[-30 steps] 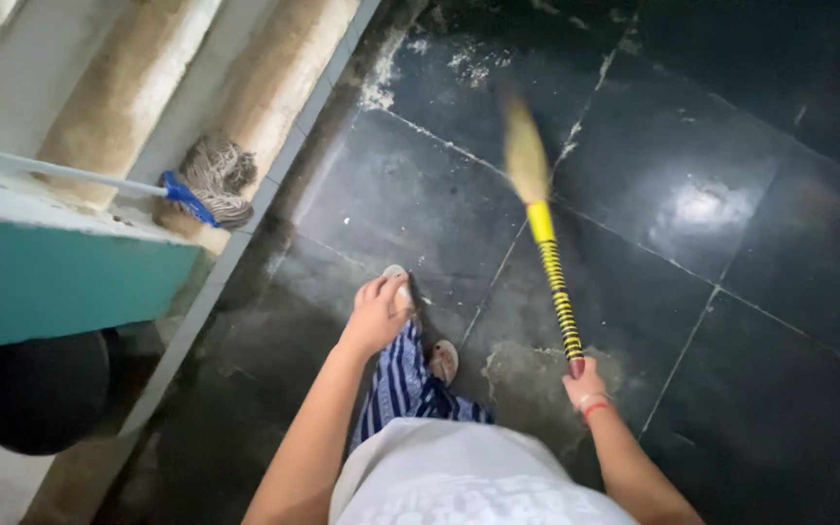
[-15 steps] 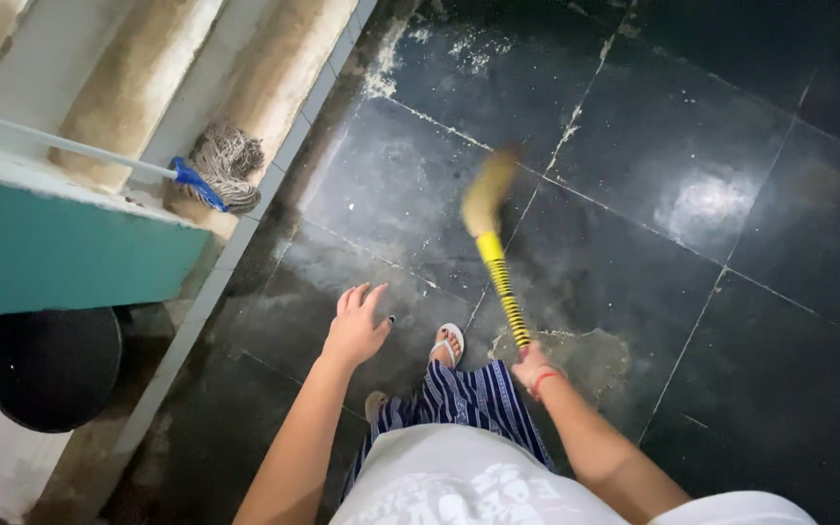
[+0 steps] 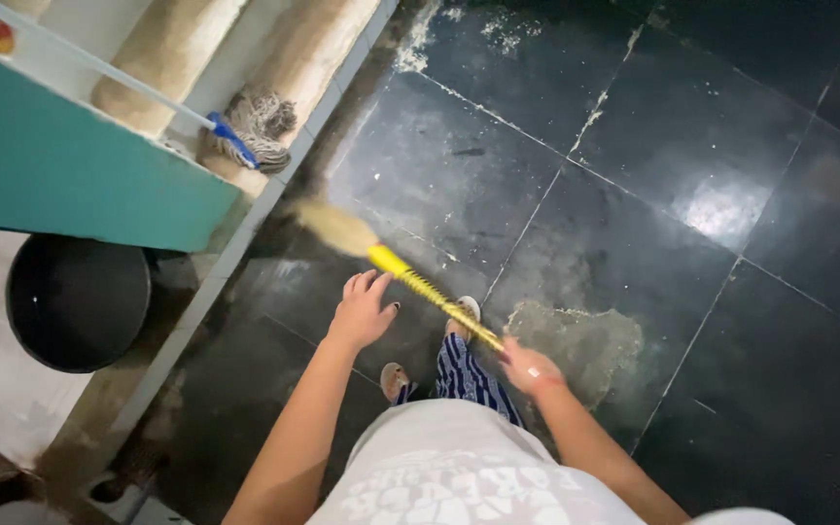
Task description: The person sweeps the floor with a broom, gathering dirt and debris near a sink and staircase.
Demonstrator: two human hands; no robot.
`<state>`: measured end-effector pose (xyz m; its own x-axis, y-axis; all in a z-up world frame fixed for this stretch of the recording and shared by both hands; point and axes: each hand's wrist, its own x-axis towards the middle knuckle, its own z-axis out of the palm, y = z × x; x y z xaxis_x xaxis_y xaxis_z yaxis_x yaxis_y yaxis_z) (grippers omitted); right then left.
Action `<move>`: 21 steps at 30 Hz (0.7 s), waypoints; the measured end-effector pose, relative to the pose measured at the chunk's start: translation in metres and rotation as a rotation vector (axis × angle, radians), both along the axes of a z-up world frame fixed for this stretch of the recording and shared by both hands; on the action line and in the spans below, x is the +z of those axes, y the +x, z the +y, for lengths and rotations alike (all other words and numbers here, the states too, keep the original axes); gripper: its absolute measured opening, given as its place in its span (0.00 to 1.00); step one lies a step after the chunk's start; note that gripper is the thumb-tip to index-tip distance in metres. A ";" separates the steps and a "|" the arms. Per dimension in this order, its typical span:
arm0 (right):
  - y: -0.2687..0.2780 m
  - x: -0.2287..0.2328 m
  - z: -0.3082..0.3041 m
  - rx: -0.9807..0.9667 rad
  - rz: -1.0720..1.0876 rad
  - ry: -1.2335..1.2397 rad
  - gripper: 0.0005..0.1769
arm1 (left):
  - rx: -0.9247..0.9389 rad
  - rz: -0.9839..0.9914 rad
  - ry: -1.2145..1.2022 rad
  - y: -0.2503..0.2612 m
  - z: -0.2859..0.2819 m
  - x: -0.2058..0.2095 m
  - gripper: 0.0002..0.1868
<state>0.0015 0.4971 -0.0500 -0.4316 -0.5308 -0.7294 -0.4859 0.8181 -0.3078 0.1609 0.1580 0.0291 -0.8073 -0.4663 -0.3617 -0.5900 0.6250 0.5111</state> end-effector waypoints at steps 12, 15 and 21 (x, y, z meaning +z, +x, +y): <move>0.071 -0.039 0.075 -0.968 -0.130 0.064 0.15 | -0.031 -0.074 0.090 0.104 0.017 -0.019 0.37; 0.122 -0.044 0.052 -0.741 -0.143 0.276 0.17 | -0.039 -0.107 0.100 0.119 0.022 -0.024 0.36; 0.187 -0.034 -0.014 -0.138 -0.142 0.226 0.32 | -0.092 -0.076 0.058 0.128 0.013 -0.018 0.36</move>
<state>0.1885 0.4832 -0.0837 -0.3737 -0.2913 -0.8806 -0.3308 0.9288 -0.1668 0.2889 0.1705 0.0115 -0.8148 -0.3682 -0.4479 -0.5702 0.6490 0.5036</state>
